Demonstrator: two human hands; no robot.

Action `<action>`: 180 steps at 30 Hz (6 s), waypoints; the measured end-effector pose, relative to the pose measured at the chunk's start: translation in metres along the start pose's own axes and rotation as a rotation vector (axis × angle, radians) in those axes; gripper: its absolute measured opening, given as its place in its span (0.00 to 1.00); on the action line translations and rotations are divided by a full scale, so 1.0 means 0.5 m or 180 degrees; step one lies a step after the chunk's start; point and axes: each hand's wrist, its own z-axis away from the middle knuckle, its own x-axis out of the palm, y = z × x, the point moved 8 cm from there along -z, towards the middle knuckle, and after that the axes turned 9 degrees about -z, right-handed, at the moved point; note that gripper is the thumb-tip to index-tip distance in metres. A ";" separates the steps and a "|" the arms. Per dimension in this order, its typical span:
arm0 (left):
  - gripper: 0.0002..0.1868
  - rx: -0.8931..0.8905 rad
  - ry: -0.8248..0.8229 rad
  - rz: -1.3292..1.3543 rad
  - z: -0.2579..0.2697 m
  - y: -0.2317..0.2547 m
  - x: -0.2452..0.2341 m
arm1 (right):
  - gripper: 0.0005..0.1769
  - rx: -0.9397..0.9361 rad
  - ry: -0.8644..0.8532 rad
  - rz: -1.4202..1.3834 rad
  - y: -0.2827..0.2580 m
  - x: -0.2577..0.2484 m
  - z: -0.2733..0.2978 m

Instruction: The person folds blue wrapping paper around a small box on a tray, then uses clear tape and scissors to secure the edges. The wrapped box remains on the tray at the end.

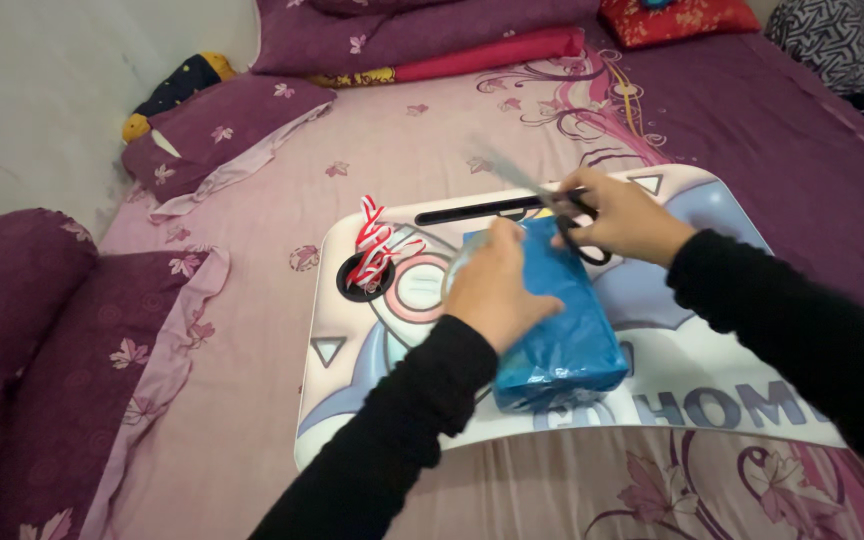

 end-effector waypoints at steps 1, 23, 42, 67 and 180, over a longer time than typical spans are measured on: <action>0.46 0.0014 -0.0176 -0.0015 0.004 0.014 0.010 | 0.35 -0.0066 -0.0019 0.0263 -0.002 0.009 -0.005; 0.37 0.0792 0.0057 -0.0877 0.053 0.055 0.031 | 0.37 0.0685 0.0607 0.0581 0.040 -0.036 0.171; 0.32 0.0829 -0.0082 -0.0898 0.076 0.040 0.039 | 0.33 -0.0077 0.0515 0.0644 0.036 -0.014 0.227; 0.30 -0.1114 0.0815 0.0577 0.217 -0.148 -0.093 | 0.32 0.0580 0.1220 -0.0265 0.087 -0.012 0.167; 0.34 0.0471 -0.0135 0.0976 0.073 0.072 -0.226 | 0.32 0.0060 0.1454 -0.0982 -0.195 -0.069 0.224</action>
